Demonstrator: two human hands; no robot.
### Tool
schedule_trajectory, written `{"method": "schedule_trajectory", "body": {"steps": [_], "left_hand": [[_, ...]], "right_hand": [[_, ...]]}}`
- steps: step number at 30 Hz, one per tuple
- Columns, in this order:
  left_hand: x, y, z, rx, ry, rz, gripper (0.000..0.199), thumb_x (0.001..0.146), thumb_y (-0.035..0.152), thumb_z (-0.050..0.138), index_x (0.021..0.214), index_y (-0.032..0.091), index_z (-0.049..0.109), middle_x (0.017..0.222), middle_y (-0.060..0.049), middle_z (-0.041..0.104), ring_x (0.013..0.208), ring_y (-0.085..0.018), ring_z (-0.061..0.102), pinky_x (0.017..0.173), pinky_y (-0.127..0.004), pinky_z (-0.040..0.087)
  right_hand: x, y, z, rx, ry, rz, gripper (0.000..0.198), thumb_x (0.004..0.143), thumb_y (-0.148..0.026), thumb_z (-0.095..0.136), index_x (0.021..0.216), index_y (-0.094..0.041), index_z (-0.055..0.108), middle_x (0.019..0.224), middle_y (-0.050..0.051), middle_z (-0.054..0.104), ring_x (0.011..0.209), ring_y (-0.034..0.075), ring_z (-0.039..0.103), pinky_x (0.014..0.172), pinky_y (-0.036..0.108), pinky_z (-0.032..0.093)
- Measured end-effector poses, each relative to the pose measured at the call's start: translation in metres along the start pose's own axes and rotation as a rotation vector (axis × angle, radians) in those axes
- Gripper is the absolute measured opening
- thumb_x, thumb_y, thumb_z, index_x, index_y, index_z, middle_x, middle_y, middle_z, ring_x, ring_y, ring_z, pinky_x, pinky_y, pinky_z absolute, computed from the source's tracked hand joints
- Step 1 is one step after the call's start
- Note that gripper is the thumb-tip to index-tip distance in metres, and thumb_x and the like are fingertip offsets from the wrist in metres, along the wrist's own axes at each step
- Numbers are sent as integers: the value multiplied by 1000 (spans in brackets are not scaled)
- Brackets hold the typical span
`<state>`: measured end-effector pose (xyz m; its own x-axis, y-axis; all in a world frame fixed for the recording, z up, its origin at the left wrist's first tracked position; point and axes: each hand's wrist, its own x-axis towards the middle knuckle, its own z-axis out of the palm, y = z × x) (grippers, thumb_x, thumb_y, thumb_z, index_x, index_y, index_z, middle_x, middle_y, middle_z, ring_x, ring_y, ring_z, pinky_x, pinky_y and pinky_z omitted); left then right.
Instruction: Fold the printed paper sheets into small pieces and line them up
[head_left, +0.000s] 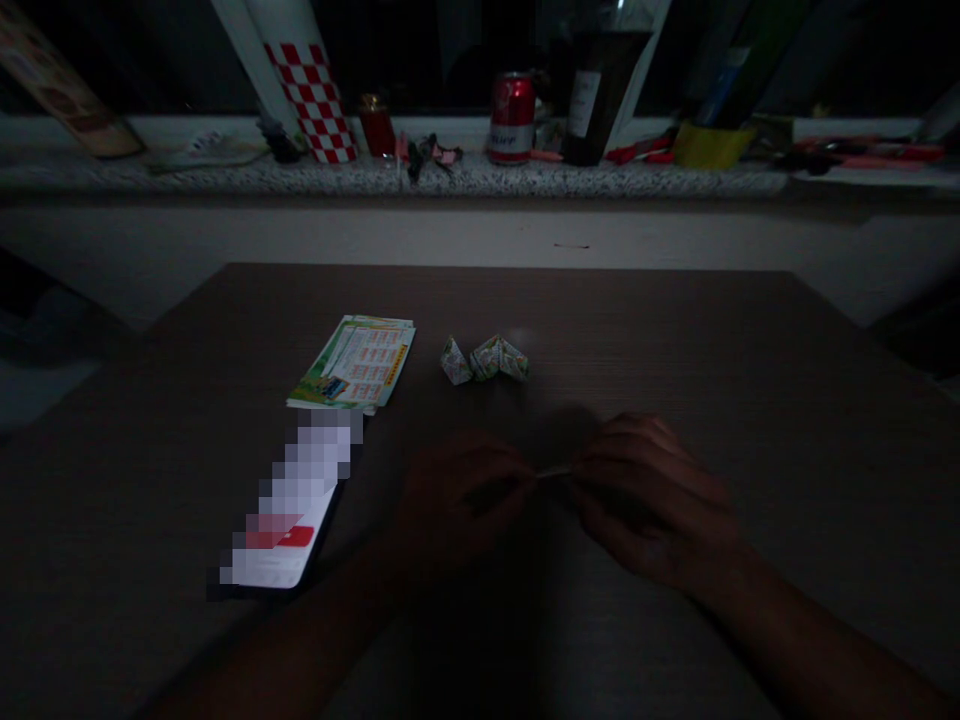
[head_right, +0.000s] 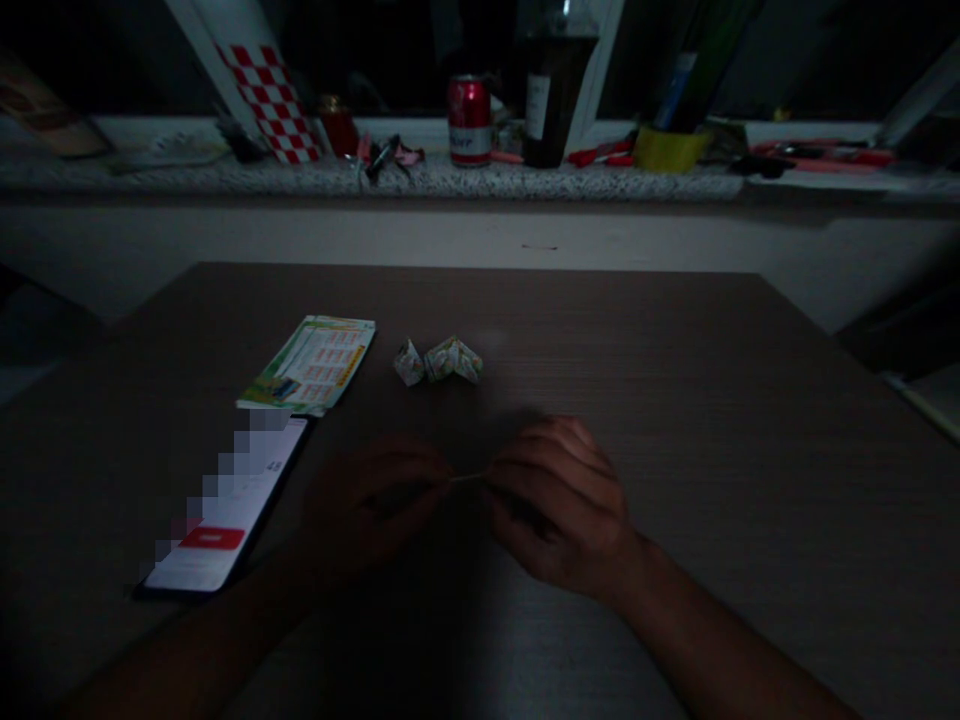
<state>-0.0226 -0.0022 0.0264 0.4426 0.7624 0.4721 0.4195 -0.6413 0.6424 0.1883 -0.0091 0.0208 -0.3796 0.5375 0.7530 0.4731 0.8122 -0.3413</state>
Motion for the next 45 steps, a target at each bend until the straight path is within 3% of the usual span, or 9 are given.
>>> {"method": "schedule_trajectory", "body": {"steps": [5, 9, 17, 29, 34, 37, 39, 41, 45], "left_hand": [[-2, 1, 6, 116, -29, 204, 6, 85, 15, 59, 86, 16, 65, 82, -4, 71, 76, -13, 65, 70, -24, 53], [-4, 0, 11, 127, 1, 256, 9, 86, 14, 56, 86, 18, 64, 81, -3, 70, 72, -13, 64, 67, -25, 53], [-2, 2, 8, 111, -31, 246, 10, 87, 14, 55, 88, 15, 64, 81, -5, 70, 75, -13, 65, 68, -24, 53], [-1, 1, -6, 141, -23, 185, 9, 87, 15, 57, 88, 16, 66, 82, -4, 71, 76, -13, 65, 68, -23, 53], [-1, -5, -9, 68, -9, 3, 8, 84, 15, 59, 83, 18, 67, 80, -2, 70, 74, -13, 65, 67, -24, 52], [1, -11, -7, -80, 46, -216, 5, 80, 15, 64, 79, 19, 67, 77, 0, 70, 71, -15, 66, 66, -25, 52], [2, -16, -4, -233, 89, -373, 2, 78, 17, 66, 78, 18, 65, 75, 1, 69, 69, -15, 66, 63, -25, 53], [2, -20, 1, -361, 75, -480, 4, 78, 20, 66, 77, 17, 63, 73, 0, 68, 67, -15, 65, 59, -25, 53], [0, -20, 7, -387, -10, -521, 12, 79, 22, 65, 88, 18, 60, 81, -1, 67, 72, -15, 65, 62, -26, 54]], "right_hand": [[0, -3, 7, -13, -46, -40, 16, 72, -9, 65, 84, -19, 61, 73, 2, 67, 71, 19, 64, 69, 38, 50], [-2, -2, 11, -71, -60, -70, 14, 72, -10, 65, 80, -19, 57, 69, 1, 64, 69, 18, 62, 67, 35, 49], [-2, 2, 5, -159, -65, -68, 17, 69, -12, 67, 78, -18, 55, 67, 2, 62, 66, 19, 59, 63, 35, 46], [-6, 18, -8, -166, -27, 64, 16, 68, -7, 62, 72, -20, 54, 63, 1, 60, 62, 17, 57, 61, 33, 44], [-6, 24, -16, -24, -8, 214, 12, 71, -10, 62, 71, -20, 55, 65, 0, 58, 61, 16, 57, 61, 33, 47], [-10, 23, -12, 131, -15, 359, 9, 76, -15, 63, 84, -20, 61, 75, 3, 66, 70, 18, 64, 63, 31, 51], [-13, 21, -5, 237, -40, 464, 18, 79, -19, 66, 96, -19, 62, 84, 5, 71, 75, 18, 67, 66, 29, 54], [-16, 18, 4, 360, -53, 554, 21, 80, -21, 67, 100, -18, 62, 79, 3, 73, 70, 16, 68, 65, 26, 55], [-18, 16, 14, 564, -68, 737, 18, 81, -25, 67, 96, -16, 66, 70, 2, 72, 59, 13, 66, 56, 23, 52]]}}
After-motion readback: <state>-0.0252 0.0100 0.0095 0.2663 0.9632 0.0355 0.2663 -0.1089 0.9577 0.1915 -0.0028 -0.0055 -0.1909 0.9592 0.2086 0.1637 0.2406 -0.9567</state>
